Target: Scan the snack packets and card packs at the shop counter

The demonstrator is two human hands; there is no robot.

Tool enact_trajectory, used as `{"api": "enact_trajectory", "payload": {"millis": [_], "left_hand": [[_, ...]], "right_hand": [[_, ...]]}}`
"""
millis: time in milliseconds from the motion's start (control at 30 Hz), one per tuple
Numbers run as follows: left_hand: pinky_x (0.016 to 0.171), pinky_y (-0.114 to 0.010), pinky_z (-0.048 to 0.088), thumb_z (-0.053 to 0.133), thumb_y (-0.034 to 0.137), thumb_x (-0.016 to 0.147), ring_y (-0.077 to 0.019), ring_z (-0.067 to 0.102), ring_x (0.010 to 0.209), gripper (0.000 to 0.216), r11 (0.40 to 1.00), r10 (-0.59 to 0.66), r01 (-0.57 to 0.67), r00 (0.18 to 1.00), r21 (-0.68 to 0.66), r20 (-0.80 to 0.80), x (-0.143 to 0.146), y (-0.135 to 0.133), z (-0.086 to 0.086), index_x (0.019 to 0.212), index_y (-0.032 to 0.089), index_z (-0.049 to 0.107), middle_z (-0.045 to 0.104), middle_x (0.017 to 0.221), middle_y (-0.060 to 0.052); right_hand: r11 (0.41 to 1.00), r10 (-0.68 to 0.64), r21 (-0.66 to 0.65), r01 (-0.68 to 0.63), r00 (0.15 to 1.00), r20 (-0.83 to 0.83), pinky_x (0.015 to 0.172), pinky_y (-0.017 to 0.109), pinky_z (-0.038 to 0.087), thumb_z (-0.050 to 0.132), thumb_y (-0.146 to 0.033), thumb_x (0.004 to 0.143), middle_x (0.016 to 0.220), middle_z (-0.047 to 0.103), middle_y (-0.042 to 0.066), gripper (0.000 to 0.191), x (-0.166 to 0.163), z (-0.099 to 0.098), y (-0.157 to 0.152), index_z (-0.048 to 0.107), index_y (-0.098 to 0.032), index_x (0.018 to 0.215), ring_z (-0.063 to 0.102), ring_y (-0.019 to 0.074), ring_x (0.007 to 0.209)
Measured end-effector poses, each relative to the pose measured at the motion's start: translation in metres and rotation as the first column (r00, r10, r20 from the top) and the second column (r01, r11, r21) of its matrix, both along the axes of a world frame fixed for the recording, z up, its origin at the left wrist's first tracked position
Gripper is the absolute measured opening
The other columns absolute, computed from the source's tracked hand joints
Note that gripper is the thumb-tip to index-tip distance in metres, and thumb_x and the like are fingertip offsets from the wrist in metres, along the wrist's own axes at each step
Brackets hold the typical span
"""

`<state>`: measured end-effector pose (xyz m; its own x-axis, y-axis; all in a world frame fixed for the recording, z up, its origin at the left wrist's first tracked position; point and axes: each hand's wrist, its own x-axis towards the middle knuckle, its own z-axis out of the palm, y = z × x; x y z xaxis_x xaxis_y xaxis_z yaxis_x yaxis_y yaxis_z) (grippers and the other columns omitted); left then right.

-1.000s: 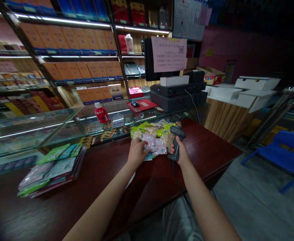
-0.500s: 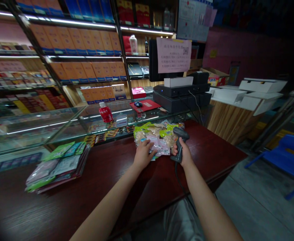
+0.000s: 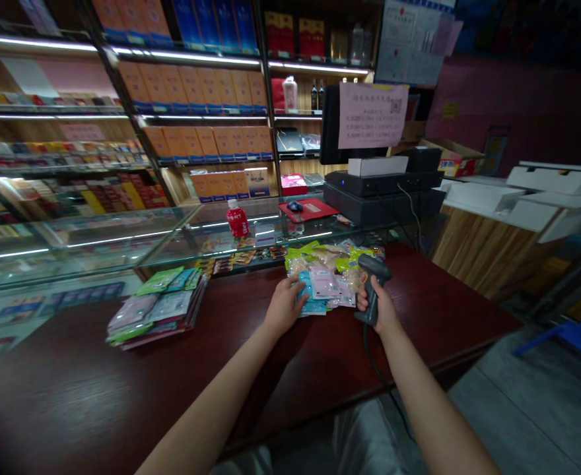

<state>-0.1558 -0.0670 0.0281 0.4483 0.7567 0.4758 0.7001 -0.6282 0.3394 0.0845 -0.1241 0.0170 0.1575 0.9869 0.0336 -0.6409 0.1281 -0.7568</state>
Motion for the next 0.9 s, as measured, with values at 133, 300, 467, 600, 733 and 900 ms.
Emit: {"api": "enact_trajectory", "payload": {"millis": [133, 300, 467, 600, 733, 900], "left_hand": [[0.103, -0.041, 0.040, 0.057, 0.029, 0.087, -0.0245, 0.052, 0.116, 0.028, 0.999, 0.025, -0.024, 0.999, -0.023, 0.025, -0.018, -0.004, 0.005, 0.112, 0.021, 0.064, 0.059, 0.120, -0.010], [0.100, -0.039, 0.042, 0.054, 0.027, 0.088, -0.0233, 0.054, 0.111, 0.027, 0.996, 0.087, -0.086, 0.996, -0.025, 0.036, -0.044, -0.012, 0.012, 0.111, 0.019, 0.065, 0.060, 0.117, -0.010], [0.098, -0.038, 0.043, 0.054, 0.026, 0.088, -0.0226, 0.055, 0.109, 0.026, 0.988, 0.157, -0.157, 0.985, -0.007, 0.074, -0.076, -0.020, 0.015, 0.111, 0.020, 0.064, 0.061, 0.115, -0.010], [0.099, -0.039, 0.043, 0.054, 0.026, 0.088, -0.0235, 0.054, 0.108, 0.026, 0.976, 0.215, -0.218, 0.974, 0.022, 0.073, -0.106, -0.026, 0.017, 0.112, 0.019, 0.064, 0.061, 0.112, -0.010], [0.098, -0.040, 0.042, 0.051, 0.026, 0.089, -0.0245, 0.054, 0.107, 0.028, 0.958, 0.276, -0.279, 0.959, 0.058, 0.060, -0.138, -0.027, 0.021, 0.114, 0.018, 0.063, 0.060, 0.111, -0.011], [0.098, -0.040, 0.041, 0.049, 0.026, 0.090, -0.0248, 0.052, 0.108, 0.027, 0.918, 0.378, -0.376, 0.926, 0.128, 0.007, -0.190, -0.019, 0.032, 0.113, 0.020, 0.063, 0.059, 0.111, -0.011]], "right_hand": [[0.999, 0.005, -0.043, -0.003, 0.998, 0.061, 0.034, 0.016, 0.035, 0.078, -0.047, 0.068, 0.053, 0.050, -0.007, 0.037, -0.017, 0.010, -0.007, 0.058, -0.020, 0.084, 0.040, 0.0062, 0.038], [0.997, 0.001, -0.081, 0.019, 0.971, 0.239, 0.031, 0.018, 0.035, 0.080, -0.045, 0.066, 0.051, 0.054, -0.006, 0.039, -0.056, 0.030, -0.024, 0.058, -0.020, 0.086, 0.045, 0.0079, 0.036], [0.994, 0.063, -0.102, -0.032, 0.948, 0.312, 0.030, 0.019, 0.035, 0.080, -0.047, 0.066, 0.052, 0.055, -0.006, 0.041, -0.094, 0.037, -0.037, 0.058, -0.020, 0.087, 0.046, 0.0087, 0.035], [0.990, 0.117, -0.119, -0.081, 0.932, 0.342, 0.030, 0.020, 0.036, 0.080, -0.048, 0.066, 0.052, 0.055, -0.006, 0.043, -0.117, 0.033, -0.042, 0.057, -0.020, 0.089, 0.046, 0.0091, 0.035], [0.983, 0.155, -0.147, -0.112, 0.931, 0.329, 0.031, 0.019, 0.035, 0.080, -0.047, 0.066, 0.052, 0.055, -0.006, 0.042, -0.134, 0.029, -0.045, 0.057, -0.021, 0.089, 0.046, 0.0088, 0.035], [0.974, 0.193, -0.176, -0.141, 0.923, 0.333, 0.031, 0.019, 0.035, 0.080, -0.046, 0.066, 0.052, 0.054, -0.006, 0.041, -0.146, 0.028, -0.047, 0.058, -0.021, 0.089, 0.046, 0.0089, 0.036]]}}
